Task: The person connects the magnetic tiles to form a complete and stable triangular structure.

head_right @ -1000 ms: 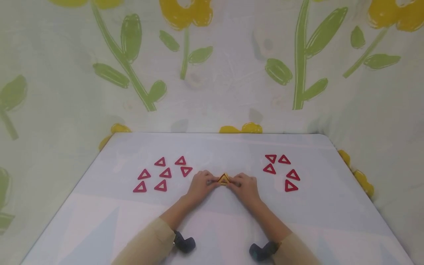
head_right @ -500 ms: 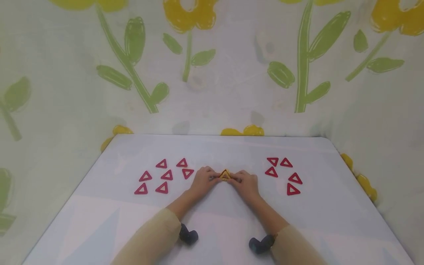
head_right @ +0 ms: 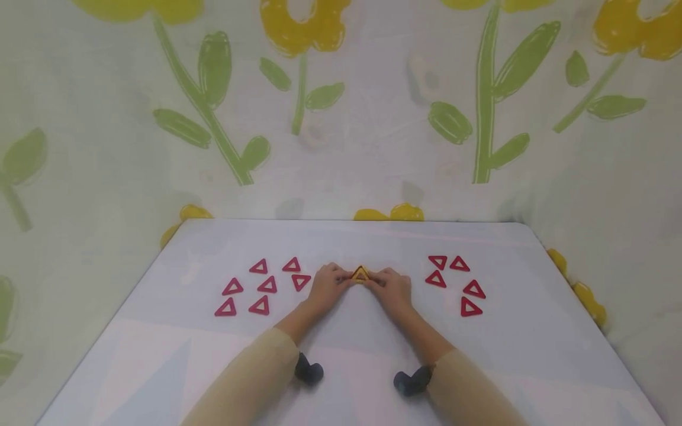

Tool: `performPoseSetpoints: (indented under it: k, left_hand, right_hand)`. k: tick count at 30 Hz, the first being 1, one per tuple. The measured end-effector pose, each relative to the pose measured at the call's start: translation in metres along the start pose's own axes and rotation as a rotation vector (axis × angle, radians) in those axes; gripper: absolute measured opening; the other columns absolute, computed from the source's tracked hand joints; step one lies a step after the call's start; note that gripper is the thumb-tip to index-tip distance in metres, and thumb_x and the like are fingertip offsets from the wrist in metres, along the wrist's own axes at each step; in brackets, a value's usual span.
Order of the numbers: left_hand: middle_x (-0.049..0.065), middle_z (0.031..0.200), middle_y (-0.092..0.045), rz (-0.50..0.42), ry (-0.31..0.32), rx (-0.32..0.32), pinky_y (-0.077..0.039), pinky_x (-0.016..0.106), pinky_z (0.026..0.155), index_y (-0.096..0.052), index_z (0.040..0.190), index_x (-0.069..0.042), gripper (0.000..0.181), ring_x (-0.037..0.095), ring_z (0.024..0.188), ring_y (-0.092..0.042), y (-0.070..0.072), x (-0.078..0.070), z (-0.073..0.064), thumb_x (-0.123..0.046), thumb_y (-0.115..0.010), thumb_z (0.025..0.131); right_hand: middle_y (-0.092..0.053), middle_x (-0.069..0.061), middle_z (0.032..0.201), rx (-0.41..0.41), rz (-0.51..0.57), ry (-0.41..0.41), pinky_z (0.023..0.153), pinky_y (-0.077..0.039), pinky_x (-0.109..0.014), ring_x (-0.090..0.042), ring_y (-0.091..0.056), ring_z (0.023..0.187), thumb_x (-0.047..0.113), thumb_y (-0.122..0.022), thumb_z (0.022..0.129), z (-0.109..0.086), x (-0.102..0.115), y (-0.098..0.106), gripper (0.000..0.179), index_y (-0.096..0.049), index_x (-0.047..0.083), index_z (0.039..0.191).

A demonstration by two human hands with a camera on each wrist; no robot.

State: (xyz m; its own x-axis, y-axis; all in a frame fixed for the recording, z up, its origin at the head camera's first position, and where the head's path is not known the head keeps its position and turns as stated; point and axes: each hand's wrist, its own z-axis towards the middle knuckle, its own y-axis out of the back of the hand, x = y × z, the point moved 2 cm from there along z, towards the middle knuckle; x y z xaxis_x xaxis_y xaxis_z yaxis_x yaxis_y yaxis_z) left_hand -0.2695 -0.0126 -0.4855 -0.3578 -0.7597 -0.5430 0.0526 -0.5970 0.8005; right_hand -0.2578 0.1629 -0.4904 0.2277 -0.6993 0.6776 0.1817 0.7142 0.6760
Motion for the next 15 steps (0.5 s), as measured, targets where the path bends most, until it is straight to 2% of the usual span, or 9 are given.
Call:
performPoseSetpoints:
  k: [4,8,12,15]
  left_hand:
    - [0.001,0.094,-0.06,0.038,0.026,0.026,-0.041,0.027,0.072,-0.072,0.109,-0.015,0.028,0.016,0.085,-0.052,0.007,0.006,0.01,-0.031,-0.068,0.086]
    - [0.002,0.095,-0.06,0.037,0.053,0.053,-0.041,0.026,0.071,-0.071,0.111,-0.014,0.028,0.016,0.086,-0.051,0.012,0.007,0.016,-0.029,-0.066,0.088]
    - [0.003,0.095,-0.06,0.009,0.071,0.053,-0.041,0.026,0.071,-0.071,0.112,-0.012,0.028,0.017,0.088,-0.051,0.008,0.006,0.02,-0.027,-0.064,0.09]
    - [0.004,0.095,-0.06,-0.038,0.079,0.024,-0.041,0.027,0.072,-0.072,0.109,-0.01,0.028,0.017,0.088,-0.051,0.003,0.005,0.022,-0.028,-0.065,0.089]
  right_hand:
    - [-0.069,-0.005,0.092,0.036,0.013,-0.029,0.069,-0.03,-0.034,-0.017,-0.052,0.072,0.031,-0.075,0.079,0.013,0.0,-0.007,0.034,-0.073,0.01,0.106]
    - [-0.068,-0.004,0.094,0.065,0.022,-0.057,0.069,-0.029,-0.034,-0.019,-0.049,0.076,0.035,-0.074,0.08,0.023,0.001,-0.011,0.037,-0.072,0.011,0.108]
    - [-0.067,-0.004,0.094,0.062,0.014,-0.08,0.07,-0.03,-0.035,-0.022,-0.051,0.079,0.033,-0.074,0.08,0.026,0.0,-0.009,0.037,-0.072,0.011,0.109]
    - [-0.067,-0.005,0.094,0.046,0.001,-0.091,0.07,-0.031,-0.034,-0.023,-0.052,0.08,0.03,-0.075,0.079,0.027,-0.001,-0.007,0.035,-0.072,0.01,0.108]
